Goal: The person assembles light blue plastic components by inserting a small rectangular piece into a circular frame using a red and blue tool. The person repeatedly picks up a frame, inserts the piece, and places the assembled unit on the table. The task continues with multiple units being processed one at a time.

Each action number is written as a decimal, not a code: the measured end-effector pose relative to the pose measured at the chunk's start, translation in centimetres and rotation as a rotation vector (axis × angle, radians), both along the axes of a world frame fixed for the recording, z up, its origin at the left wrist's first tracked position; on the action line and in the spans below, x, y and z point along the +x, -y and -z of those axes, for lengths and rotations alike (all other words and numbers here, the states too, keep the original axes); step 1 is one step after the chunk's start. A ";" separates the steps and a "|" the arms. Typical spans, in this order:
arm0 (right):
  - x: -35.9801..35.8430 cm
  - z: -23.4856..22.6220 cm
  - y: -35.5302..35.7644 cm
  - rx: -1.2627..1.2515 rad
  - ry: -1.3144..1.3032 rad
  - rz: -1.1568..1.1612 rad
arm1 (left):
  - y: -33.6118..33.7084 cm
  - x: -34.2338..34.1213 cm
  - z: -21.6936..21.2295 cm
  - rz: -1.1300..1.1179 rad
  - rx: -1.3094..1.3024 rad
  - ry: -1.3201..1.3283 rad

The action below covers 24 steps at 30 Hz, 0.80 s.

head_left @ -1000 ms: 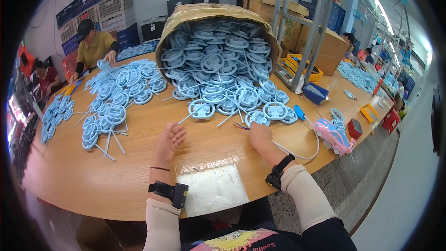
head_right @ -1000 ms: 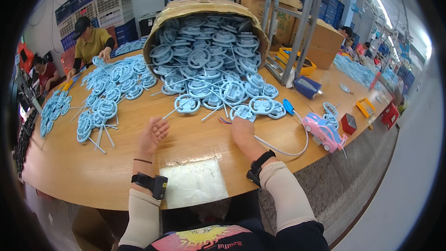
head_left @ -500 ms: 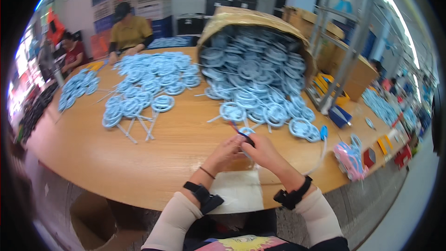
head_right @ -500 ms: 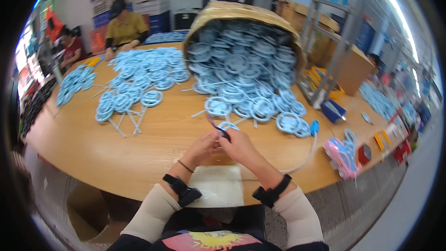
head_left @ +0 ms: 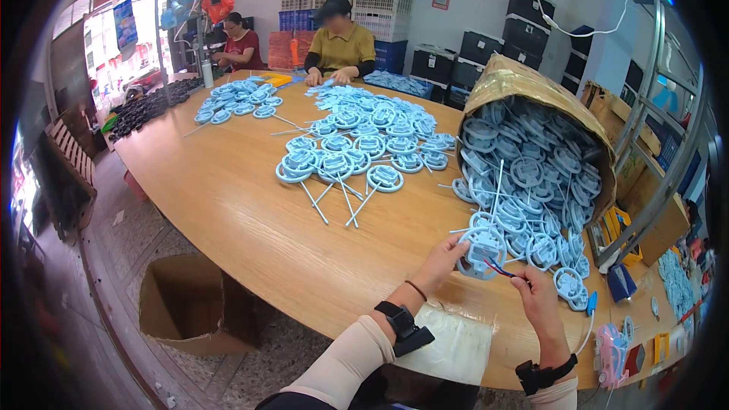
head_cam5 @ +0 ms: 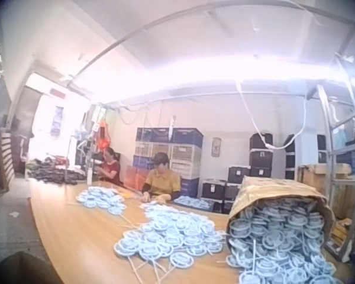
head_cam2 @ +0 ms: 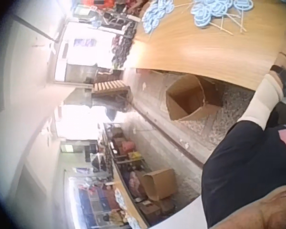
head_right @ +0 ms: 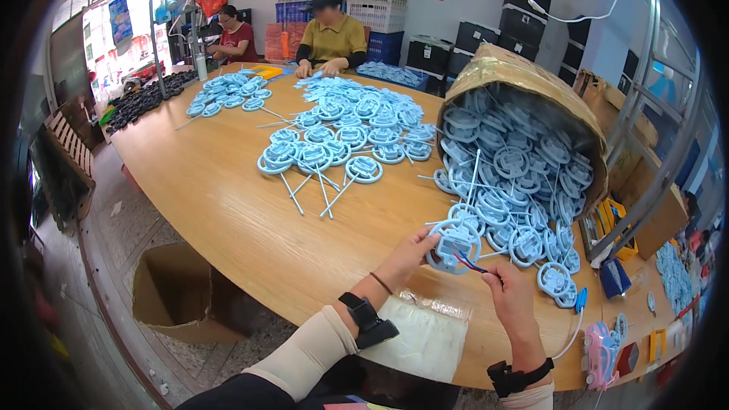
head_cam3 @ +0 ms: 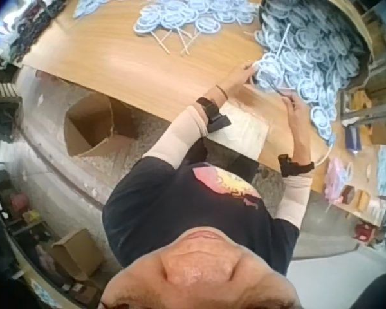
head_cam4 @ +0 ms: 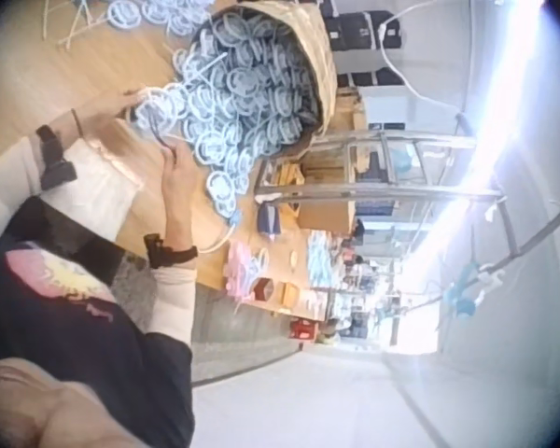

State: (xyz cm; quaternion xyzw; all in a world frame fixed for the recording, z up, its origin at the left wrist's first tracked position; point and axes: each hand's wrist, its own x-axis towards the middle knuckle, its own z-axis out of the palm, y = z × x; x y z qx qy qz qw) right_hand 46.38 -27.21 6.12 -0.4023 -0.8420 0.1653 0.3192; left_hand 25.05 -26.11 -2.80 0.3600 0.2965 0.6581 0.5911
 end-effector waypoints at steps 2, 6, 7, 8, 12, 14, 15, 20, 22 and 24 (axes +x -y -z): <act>0.6 -0.3 0.2 0.057 0.046 0.004 | 0.2 0.6 -0.6 -0.020 -0.016 0.019; 0.2 0.2 -0.4 0.033 0.088 -0.028 | -0.5 -0.9 1.5 0.023 -0.079 -0.102; 0.3 0.5 -0.7 0.058 0.072 -0.034 | -0.3 -0.5 0.9 0.051 -0.104 -0.076; 0.0 0.7 -0.6 0.065 0.050 -0.050 | 0.5 -0.2 0.1 0.016 -0.106 -0.048; 1.0 0.1 -0.4 0.056 0.076 -0.052 | 0.6 0.8 -0.7 0.042 -0.076 0.025; 1.3 0.1 -0.6 0.038 0.086 -0.069 | 0.6 0.7 -0.7 0.057 -0.090 0.004; 1.2 0.1 -0.7 0.030 0.091 -0.086 | 0.7 0.5 -0.8 0.056 -0.095 -0.005; 0.9 0.4 -0.5 0.014 0.075 -0.109 | 0.8 0.4 -0.6 0.076 -0.100 0.005; 0.8 0.3 -0.3 0.031 0.050 -0.107 | 0.5 0.3 -0.3 0.106 -0.080 0.019; 1.3 0.5 -0.1 0.061 0.025 -0.103 | -0.1 0.2 0.9 0.164 -0.054 0.039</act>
